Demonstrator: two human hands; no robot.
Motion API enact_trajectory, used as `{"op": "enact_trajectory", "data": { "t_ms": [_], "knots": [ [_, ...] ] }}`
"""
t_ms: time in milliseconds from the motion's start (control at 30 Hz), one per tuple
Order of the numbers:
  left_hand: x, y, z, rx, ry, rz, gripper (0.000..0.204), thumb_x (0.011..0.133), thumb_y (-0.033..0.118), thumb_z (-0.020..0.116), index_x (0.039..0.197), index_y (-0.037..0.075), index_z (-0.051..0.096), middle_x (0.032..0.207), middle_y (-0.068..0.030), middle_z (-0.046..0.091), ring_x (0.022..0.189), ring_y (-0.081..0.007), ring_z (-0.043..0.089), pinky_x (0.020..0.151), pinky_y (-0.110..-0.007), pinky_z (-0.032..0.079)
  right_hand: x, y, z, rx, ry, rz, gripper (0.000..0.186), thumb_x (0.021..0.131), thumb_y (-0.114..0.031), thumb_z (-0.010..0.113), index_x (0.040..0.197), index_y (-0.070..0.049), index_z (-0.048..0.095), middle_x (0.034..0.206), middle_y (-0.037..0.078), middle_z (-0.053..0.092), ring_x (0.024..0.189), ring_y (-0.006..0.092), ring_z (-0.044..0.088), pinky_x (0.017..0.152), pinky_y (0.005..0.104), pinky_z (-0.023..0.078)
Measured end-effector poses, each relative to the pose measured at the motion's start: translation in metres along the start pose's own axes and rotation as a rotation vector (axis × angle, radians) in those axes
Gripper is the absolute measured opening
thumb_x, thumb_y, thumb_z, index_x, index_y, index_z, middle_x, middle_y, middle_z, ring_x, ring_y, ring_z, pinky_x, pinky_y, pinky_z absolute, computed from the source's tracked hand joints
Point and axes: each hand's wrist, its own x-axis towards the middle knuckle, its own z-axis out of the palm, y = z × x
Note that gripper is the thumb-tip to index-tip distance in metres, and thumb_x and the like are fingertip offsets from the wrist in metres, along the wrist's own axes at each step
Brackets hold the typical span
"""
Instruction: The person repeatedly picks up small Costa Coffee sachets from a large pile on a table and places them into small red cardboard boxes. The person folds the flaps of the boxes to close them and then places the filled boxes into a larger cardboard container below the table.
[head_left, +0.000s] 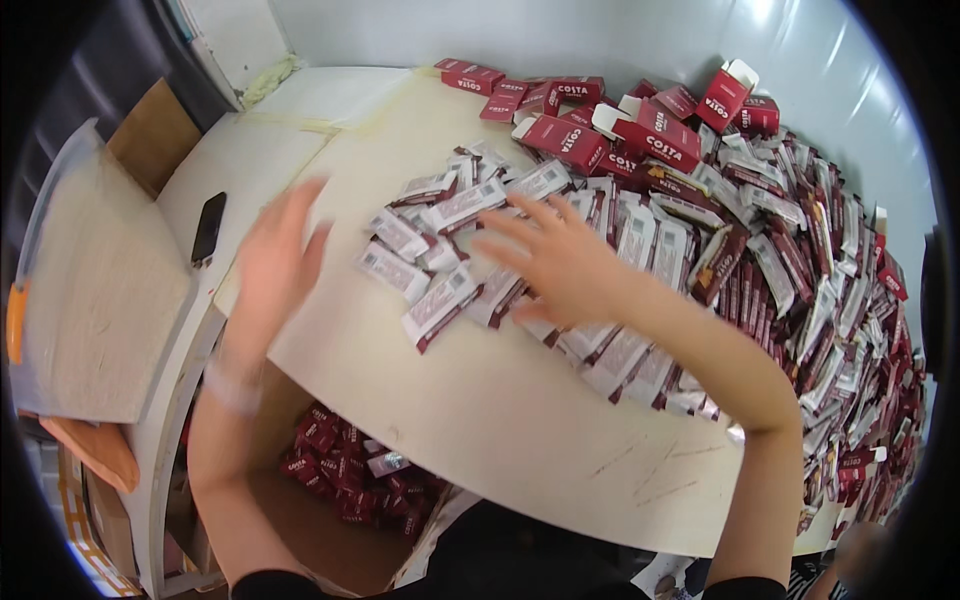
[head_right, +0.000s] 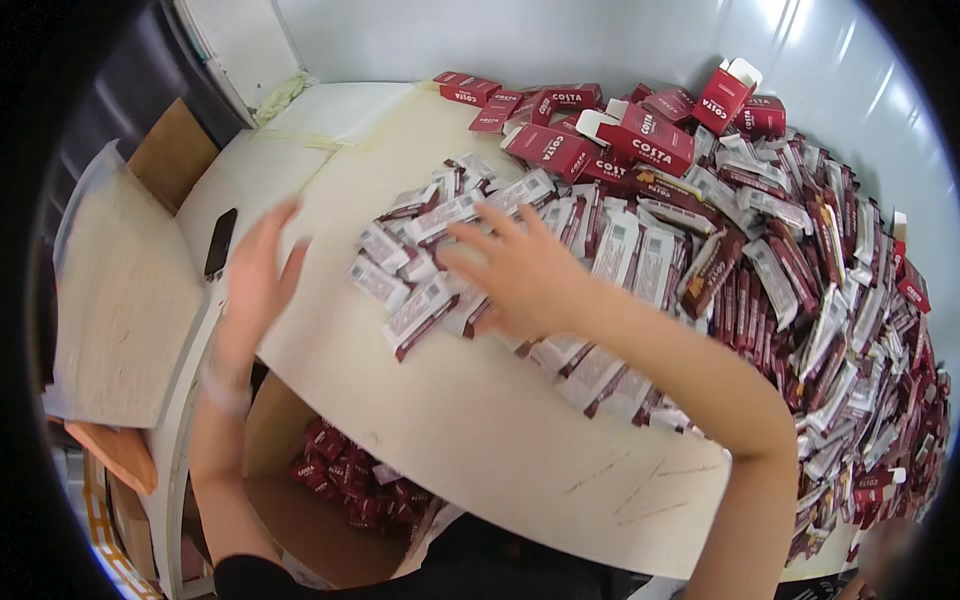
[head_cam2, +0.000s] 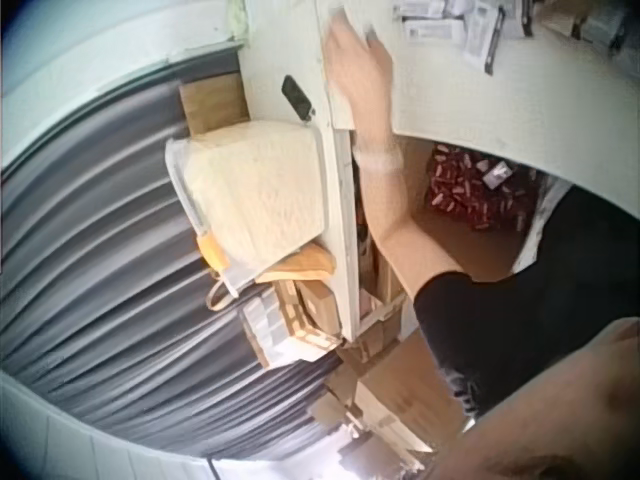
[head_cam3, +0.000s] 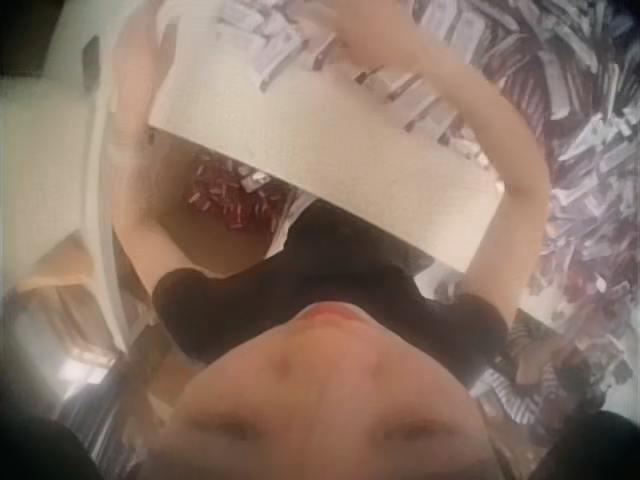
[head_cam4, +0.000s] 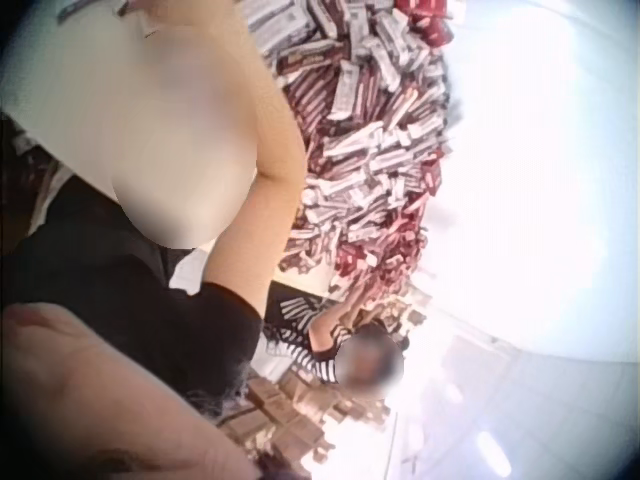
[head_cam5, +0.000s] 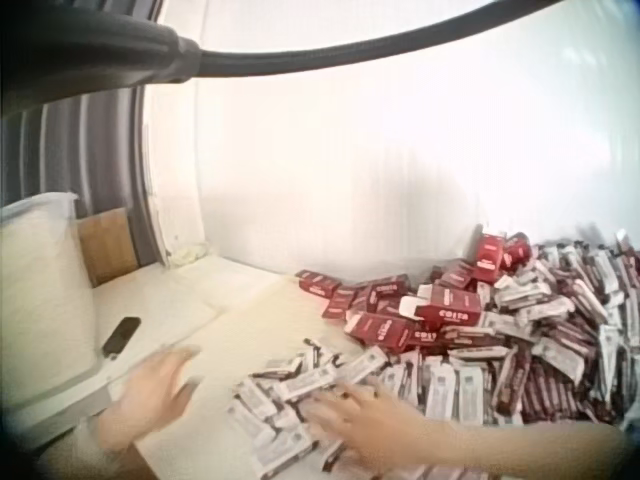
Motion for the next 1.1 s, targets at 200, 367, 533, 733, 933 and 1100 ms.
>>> {"op": "enact_trajectory", "data": {
  "t_ms": [200, 367, 533, 733, 933, 1100],
  "knots": [
    [0.191, -0.012, 0.25, -0.223, -0.258, 0.104, 0.068, 0.073, 0.008, 0.072, 0.136, 0.014, 0.047, 0.141, -0.0201, 0.044, 0.114, -0.0377, 0.057, 0.096, -0.044, 0.048, 0.044, 0.086, 0.061, 0.083, -0.478, 0.24, 0.086, 0.073, -0.053, 0.074, 0.136, -0.001, 0.043, 0.124, 0.014, 0.058, 0.12, 0.0308, 0.052, 0.098, 0.0532, 0.038],
    [0.217, -0.02, 0.29, -0.007, -0.128, -0.048, 0.022, 0.083, 0.017, 0.06, 0.104, 0.019, 0.069, 0.098, -0.0108, 0.07, 0.096, -0.0306, 0.066, 0.081, -0.042, 0.053, 0.032, 0.072, 0.06, 0.031, -0.402, 0.145, 0.076, 0.072, -0.054, 0.074, 0.125, -0.004, 0.053, 0.111, 0.013, 0.06, 0.112, 0.0302, 0.054, 0.09, 0.0501, 0.04],
    [0.199, -0.017, 0.137, -0.04, 0.209, 0.062, 0.029, 0.087, 0.025, 0.065, 0.104, 0.004, 0.053, 0.076, -0.0204, 0.065, 0.071, -0.0403, 0.064, 0.061, -0.049, 0.051, 0.002, 0.083, 0.054, 0.036, -0.122, 0.038, 0.047, 0.071, -0.041, 0.076, 0.1, -0.006, 0.062, 0.096, 0.009, 0.059, 0.095, 0.0275, 0.056, 0.08, 0.0416, 0.047],
    [-0.002, 0.054, -0.084, -0.38, -0.399, -0.075, 0.014, 0.081, 0.004, 0.066, 0.093, 0.004, 0.061, 0.081, -0.0103, 0.064, 0.07, -0.03, 0.061, 0.062, -0.035, 0.047, 0.042, -0.011, 0.049, 0.236, 0.192, -0.218, 0.043, 0.073, -0.04, 0.074, 0.101, -0.01, 0.06, 0.093, 0.006, 0.057, 0.091, 0.0262, 0.054, 0.071, 0.0355, 0.05],
    [-0.093, 0.123, -0.067, -0.432, -0.109, -0.29, 0.021, 0.087, 0.006, 0.065, 0.108, 0.004, 0.063, 0.082, -0.0141, 0.065, 0.064, -0.0271, 0.063, 0.06, -0.031, 0.049, 0.065, -0.063, 0.097, 0.211, -0.083, -0.255, 0.059, 0.082, -0.055, 0.063, 0.135, -0.032, 0.054, 0.116, 0.008, 0.054, 0.111, 0.0274, 0.05, 0.09, 0.0449, 0.042],
    [-0.129, 0.157, -0.016, -1.253, 0.528, -0.555, 0.045, 0.101, 0.027, 0.05, 0.137, 0.003, 0.037, 0.121, -0.0192, 0.057, 0.099, -0.0175, 0.057, 0.083, -0.031, 0.047, 0.047, -0.052, 0.097, 0.194, -0.128, -0.12, 0.056, 0.088, -0.041, 0.063, 0.141, -0.038, 0.044, 0.12, 0.009, 0.053, 0.113, 0.0296, 0.051, 0.089, 0.0494, 0.042]
  ]
}}
